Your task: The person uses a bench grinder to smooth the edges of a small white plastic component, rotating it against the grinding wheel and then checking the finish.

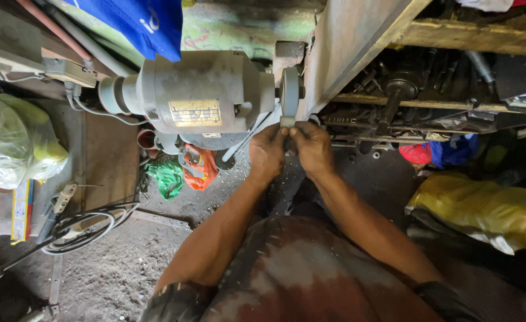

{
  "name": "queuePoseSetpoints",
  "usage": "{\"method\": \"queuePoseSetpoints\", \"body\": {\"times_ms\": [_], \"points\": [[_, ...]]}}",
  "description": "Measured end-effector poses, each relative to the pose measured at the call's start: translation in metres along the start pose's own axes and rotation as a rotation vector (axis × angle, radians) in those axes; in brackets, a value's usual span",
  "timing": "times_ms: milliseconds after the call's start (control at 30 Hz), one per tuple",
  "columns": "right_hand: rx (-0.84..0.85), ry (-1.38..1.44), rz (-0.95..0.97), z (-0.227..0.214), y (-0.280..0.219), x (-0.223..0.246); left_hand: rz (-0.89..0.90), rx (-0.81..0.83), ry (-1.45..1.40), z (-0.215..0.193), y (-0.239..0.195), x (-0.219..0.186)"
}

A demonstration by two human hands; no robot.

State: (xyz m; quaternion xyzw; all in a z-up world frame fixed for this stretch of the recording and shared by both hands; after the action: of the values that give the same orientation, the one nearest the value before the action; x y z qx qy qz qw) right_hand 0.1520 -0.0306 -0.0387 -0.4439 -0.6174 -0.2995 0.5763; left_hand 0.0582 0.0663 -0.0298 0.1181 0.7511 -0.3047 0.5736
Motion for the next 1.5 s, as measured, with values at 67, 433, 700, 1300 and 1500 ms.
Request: {"method": "queuePoseSetpoints", "body": {"times_ms": [67, 433, 700, 1300, 1500], "points": [[0.003, -0.003, -0.007, 0.0, -0.002, 0.002, 0.017, 0.002, 0.014, 0.001, 0.006, 0.014], [-0.007, -0.044, -0.002, 0.004, 0.006, -0.023, 0.038, -0.017, 0.035, 0.004, 0.013, 0.034], [0.003, -0.107, -0.01, 0.001, -0.003, -0.007, 0.067, -0.009, -0.052, 0.004, 0.01, 0.028], [0.187, -0.171, -0.562, -0.01, -0.033, 0.096, 0.124, 0.128, -0.349, -0.005, -0.011, 0.006], [0.182, -0.118, -0.303, -0.01, -0.021, 0.032, 0.079, 0.121, -0.215, -0.009, -0.011, 0.006]]}}
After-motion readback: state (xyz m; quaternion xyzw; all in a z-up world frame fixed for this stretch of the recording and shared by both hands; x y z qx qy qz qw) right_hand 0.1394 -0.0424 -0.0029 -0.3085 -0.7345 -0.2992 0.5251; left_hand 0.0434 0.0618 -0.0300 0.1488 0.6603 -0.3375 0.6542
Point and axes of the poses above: each hand's wrist, its own y-axis towards the middle knuckle, its own z-axis out of the palm, x = y × z, the point moved 10 cm from there along y, towards the middle knuckle, and after that the axes turned 4 degrees about -x, right-handed, at the moved point
